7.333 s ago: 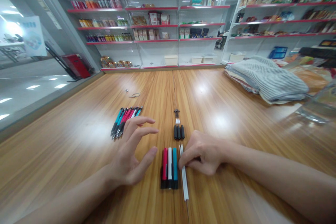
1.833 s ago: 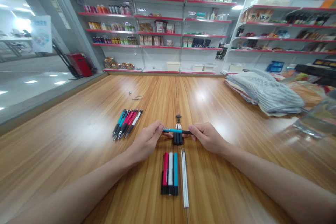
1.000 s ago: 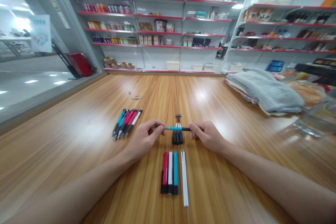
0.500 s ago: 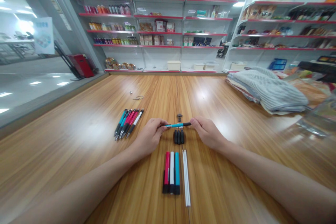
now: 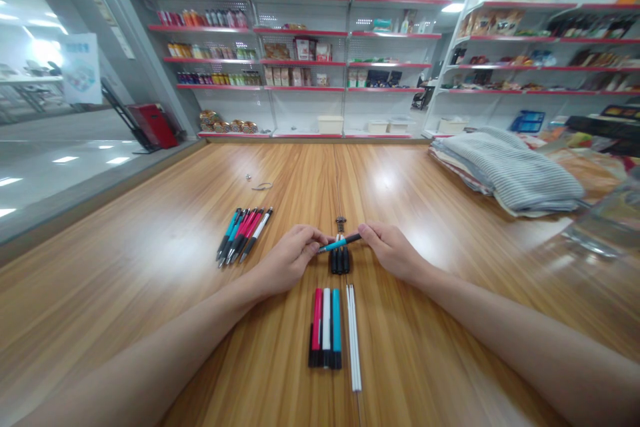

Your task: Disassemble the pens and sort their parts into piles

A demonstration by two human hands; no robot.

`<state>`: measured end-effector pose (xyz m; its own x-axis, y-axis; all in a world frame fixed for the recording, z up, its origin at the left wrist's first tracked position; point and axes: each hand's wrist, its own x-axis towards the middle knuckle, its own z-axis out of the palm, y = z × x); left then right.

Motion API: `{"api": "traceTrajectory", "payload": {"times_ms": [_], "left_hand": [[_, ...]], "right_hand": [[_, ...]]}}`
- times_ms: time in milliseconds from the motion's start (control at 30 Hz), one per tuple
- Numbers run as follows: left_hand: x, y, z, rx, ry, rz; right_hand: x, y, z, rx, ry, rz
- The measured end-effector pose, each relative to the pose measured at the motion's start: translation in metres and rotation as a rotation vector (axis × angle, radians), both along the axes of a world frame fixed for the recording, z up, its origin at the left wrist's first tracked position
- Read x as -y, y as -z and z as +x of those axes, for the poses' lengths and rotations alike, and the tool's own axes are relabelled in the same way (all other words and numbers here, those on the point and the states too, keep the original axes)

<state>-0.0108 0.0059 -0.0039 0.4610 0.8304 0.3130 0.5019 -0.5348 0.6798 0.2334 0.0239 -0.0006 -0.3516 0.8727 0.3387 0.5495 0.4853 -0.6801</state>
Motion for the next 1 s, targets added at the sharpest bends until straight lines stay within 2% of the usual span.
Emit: {"api": "traceTrajectory", "payload": {"times_ms": [267, 1000], "left_hand": [[0.0021, -0.0027, 0.0004, -0.009, -0.018, -0.015], [0.0041, -0.0077, 0.0020, -0.047, -0.003, -0.020]], "right_hand": [[-0.0002, 0.0002, 0.0006, -0.014, 0.010, -0.037], [-0.0020, 0.0046, -0.0003, 0.005, 0.009, -0.022]]}}
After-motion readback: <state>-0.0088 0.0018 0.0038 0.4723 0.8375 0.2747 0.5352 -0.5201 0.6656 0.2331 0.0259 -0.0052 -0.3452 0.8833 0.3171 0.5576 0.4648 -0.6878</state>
